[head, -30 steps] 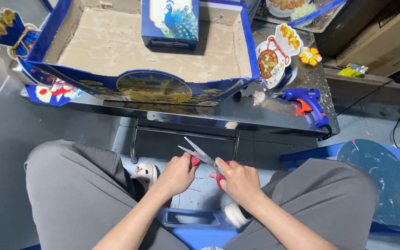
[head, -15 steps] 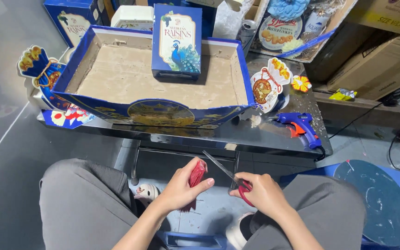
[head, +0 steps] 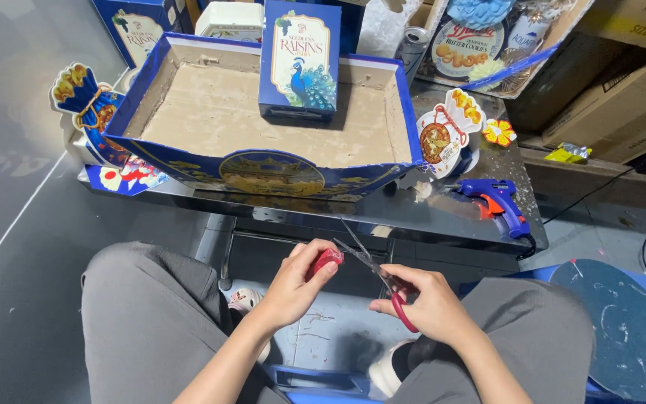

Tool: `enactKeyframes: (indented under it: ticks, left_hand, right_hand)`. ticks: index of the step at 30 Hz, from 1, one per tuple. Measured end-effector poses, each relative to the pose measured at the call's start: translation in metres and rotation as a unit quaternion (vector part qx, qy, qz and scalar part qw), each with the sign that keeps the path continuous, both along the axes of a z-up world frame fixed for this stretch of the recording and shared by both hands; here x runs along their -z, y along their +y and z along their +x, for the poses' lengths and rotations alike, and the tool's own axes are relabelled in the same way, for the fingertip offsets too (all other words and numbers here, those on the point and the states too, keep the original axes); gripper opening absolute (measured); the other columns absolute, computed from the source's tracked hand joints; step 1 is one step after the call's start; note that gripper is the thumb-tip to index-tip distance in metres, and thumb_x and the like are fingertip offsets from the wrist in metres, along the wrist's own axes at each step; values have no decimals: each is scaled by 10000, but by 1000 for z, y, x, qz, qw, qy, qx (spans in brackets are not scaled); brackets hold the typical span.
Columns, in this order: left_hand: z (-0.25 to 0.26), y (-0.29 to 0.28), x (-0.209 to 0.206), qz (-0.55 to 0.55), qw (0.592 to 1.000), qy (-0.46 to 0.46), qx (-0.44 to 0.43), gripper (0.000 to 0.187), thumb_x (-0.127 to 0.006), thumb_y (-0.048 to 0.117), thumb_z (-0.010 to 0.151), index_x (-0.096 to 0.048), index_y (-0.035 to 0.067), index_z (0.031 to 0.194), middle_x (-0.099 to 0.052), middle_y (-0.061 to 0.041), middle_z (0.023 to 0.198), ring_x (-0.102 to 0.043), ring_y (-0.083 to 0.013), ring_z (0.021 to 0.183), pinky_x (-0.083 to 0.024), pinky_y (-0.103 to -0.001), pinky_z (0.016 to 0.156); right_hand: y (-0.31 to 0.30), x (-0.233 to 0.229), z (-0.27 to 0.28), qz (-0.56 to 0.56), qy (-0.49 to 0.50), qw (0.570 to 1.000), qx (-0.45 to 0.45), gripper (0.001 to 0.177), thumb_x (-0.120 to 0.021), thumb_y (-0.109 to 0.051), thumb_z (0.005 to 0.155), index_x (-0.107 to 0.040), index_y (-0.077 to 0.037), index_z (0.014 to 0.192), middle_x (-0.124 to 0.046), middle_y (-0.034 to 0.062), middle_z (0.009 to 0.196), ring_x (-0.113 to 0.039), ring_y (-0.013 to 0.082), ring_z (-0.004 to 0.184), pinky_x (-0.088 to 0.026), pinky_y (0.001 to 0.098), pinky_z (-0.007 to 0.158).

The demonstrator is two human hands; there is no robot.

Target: A person decorates a gift box by trimming a red paper fan with scissors and attaching it inside the box using a hot glue gun.

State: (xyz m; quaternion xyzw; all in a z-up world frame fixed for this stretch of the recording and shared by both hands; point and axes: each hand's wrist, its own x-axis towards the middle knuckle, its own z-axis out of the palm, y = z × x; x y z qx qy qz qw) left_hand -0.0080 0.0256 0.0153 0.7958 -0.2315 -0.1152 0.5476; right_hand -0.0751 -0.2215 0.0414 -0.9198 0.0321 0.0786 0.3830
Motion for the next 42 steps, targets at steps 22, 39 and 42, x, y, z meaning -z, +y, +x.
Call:
enactKeyframes:
  ticks: [22,39,42]
  left_hand:
    - [-6,0,0,-80,996,42,13,171,-659,256,964,-725,156,1086,-727,16,1004,-619,-126,904,-461,-278,829]
    - [20,29,42,-222,738,544,-331,339,-480,285,1031,-688,166,1271,-653,-158,802,-544,-292,603,-378,-375,493]
    - [21,26,60,-244,748,510,-347,466,-302,189,1047,-674,127,1322,-685,-212,847,-556,-312,611,-419,-351,564]
  right_hand:
    - [-4,26,0,-101,-228,965,-77,455,-923,-477,665,-770,-237,1020,-690,-47,631,-420,233,544,-475,295,586]
    - [-211,-100,106,-276,180,898,291,679,-762,-713,735,-758,-174,1149,-807,148,665,-767,246,673,-516,388,770]
    - [-204,-100,137,-281,170,912,245,658,-845,-650,678,-783,-191,1146,-782,107,627,-680,193,550,-484,314,659]
